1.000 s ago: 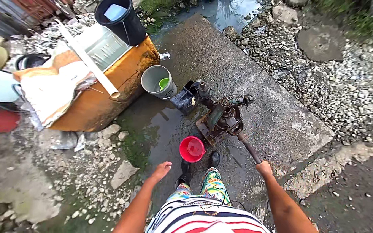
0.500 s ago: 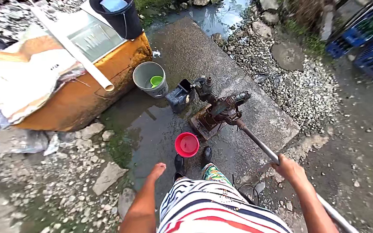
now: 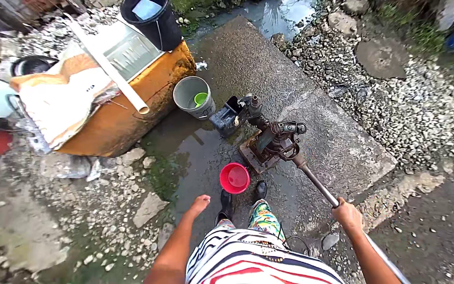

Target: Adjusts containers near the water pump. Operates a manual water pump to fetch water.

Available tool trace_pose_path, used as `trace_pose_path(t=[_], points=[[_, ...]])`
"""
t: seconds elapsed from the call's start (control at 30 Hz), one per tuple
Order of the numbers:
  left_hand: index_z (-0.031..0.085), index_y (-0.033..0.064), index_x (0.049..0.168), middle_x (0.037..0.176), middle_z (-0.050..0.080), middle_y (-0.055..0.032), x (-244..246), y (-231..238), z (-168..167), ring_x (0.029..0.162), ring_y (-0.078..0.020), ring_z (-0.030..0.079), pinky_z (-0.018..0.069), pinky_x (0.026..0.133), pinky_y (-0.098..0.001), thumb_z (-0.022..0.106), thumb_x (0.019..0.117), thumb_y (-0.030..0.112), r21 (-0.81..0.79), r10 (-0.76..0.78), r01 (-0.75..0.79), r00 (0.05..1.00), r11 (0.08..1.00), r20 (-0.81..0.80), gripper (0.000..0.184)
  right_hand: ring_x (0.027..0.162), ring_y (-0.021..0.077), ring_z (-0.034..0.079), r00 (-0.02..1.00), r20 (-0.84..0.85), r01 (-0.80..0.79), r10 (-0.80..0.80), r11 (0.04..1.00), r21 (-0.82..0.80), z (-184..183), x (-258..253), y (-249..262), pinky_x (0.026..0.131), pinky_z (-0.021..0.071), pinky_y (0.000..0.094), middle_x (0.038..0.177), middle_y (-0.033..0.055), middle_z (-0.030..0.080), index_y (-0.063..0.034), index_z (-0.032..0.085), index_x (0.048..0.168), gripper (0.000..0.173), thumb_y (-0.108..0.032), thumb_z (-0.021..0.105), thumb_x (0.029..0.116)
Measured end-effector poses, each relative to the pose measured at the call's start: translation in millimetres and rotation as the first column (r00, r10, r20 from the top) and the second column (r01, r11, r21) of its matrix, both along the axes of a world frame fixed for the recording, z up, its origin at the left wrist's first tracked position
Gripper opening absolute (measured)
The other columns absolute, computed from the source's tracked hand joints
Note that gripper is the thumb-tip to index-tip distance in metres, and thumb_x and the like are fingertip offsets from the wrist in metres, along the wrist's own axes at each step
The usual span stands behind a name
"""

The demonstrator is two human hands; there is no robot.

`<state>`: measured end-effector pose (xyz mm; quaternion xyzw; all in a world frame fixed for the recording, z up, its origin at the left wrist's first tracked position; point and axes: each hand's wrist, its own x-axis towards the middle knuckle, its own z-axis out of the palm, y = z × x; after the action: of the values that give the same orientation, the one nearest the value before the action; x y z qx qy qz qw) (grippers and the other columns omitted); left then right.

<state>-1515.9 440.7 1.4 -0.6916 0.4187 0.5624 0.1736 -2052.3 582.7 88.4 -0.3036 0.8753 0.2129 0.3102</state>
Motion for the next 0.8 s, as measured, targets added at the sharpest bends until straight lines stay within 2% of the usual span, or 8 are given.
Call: trace_pose_path(t=[0.17,0.23,0.33,0.37,0.43,0.5,0.6,0.8], points=[[0.057,0.0001,0.141,0.139,0.060,-0.0234,-16,-6,23,0.127,-0.0331,0.060,0.0452,0.110,-0.0461,0.049,0.1093,0.014,-0.073,-0.087,0.087,0.996,0.994,-0.003,0.035,0.116,0.0432,0.067,0.996,0.090,-0.023,0.027,0.999,-0.045,-82,-26,-3,0.095,0.0513,0.0622,0.118,0.0248,0.071,-0.0110,0.063,0.134,0.044,-0.024,0.067,0.0919],[0.057,-0.0007,0.140,0.139,0.060,-0.0239,-17,-5,30,0.128,-0.0334,0.060,0.0447,0.111,-0.0460,0.048,0.1091,0.013,-0.103,-0.117,0.115,0.993,0.988,-0.018,0.035,0.121,0.0405,0.065,0.991,0.120,0.066,-0.063,0.998,-0.018,-105,-23,-11,0.097,0.0505,0.0617,0.124,0.0229,0.069,-0.0121,0.065,0.133,0.042,-0.025,0.067,0.0923],[0.056,-0.0014,0.142,0.140,0.059,-0.0239,-9,-1,39,0.130,-0.0338,0.059,0.0430,0.113,-0.0461,0.048,0.1095,0.013,-0.103,-0.140,0.136,0.990,0.985,-0.030,0.036,0.125,0.0419,0.062,0.931,0.252,0.272,-0.266,0.962,0.008,-128,-11,-21,0.101,0.0489,0.0618,0.131,0.0269,0.064,-0.0027,0.064,0.132,0.040,-0.019,0.069,0.0947],[0.056,-0.0011,0.142,0.140,0.060,-0.0237,-5,1,38,0.130,-0.0338,0.059,0.0430,0.113,-0.0462,0.048,0.1094,0.013,-0.100,-0.138,0.134,0.990,0.986,-0.029,0.036,0.123,0.0406,0.063,0.903,0.307,0.299,-0.299,0.953,0.047,-135,-6,-19,0.102,0.0496,0.0583,0.131,0.0273,0.064,0.0001,0.063,0.131,0.039,-0.017,0.068,0.0966],[0.057,0.0003,0.141,0.138,0.061,-0.0228,7,6,32,0.127,-0.0332,0.061,0.0442,0.111,-0.0458,0.050,0.1090,0.014,-0.087,-0.131,0.130,0.991,0.988,-0.009,0.036,0.103,0.0341,0.069,0.856,0.400,0.319,-0.327,0.944,0.089,-137,13,-6,0.092,0.0548,0.0495,0.118,0.0250,0.068,0.0017,0.065,0.127,0.034,-0.014,0.067,0.0973],[0.058,0.0012,0.141,0.137,0.062,-0.0227,19,11,22,0.123,-0.0325,0.062,0.0461,0.107,-0.0455,0.050,0.1089,0.015,-0.065,-0.113,0.113,0.994,0.991,-0.001,0.036,0.095,0.0330,0.070,0.850,0.421,0.317,-0.316,0.946,0.071,-114,40,15,0.088,0.0562,0.0494,0.112,0.0240,0.070,0.0019,0.065,0.126,0.032,-0.013,0.066,0.0977],[0.057,0.0025,0.142,0.137,0.060,-0.0229,37,19,5,0.121,-0.0335,0.062,0.0470,0.103,-0.0479,0.049,0.1095,0.016,0.000,-0.069,0.069,0.998,0.998,-0.005,0.036,0.100,0.0400,0.071,0.920,0.307,0.256,-0.244,0.967,0.001,-48,53,37,0.089,0.0560,0.0582,0.113,0.0261,0.070,0.0015,0.061,0.128,0.039,-0.020,0.068,0.0970],[0.056,0.0044,0.142,0.136,0.061,-0.0216,52,16,-10,0.120,-0.0334,0.062,0.0476,0.101,-0.0501,0.048,0.1099,0.018,0.060,-0.001,0.001,1.000,0.998,-0.012,0.036,0.120,0.0462,0.064,1.000,0.000,-0.011,0.011,0.996,0.085,148,82,-14,0.098,0.0496,0.0645,0.125,0.0280,0.067,-0.0020,0.052,0.143,0.058,-0.037,0.066,0.1000]])
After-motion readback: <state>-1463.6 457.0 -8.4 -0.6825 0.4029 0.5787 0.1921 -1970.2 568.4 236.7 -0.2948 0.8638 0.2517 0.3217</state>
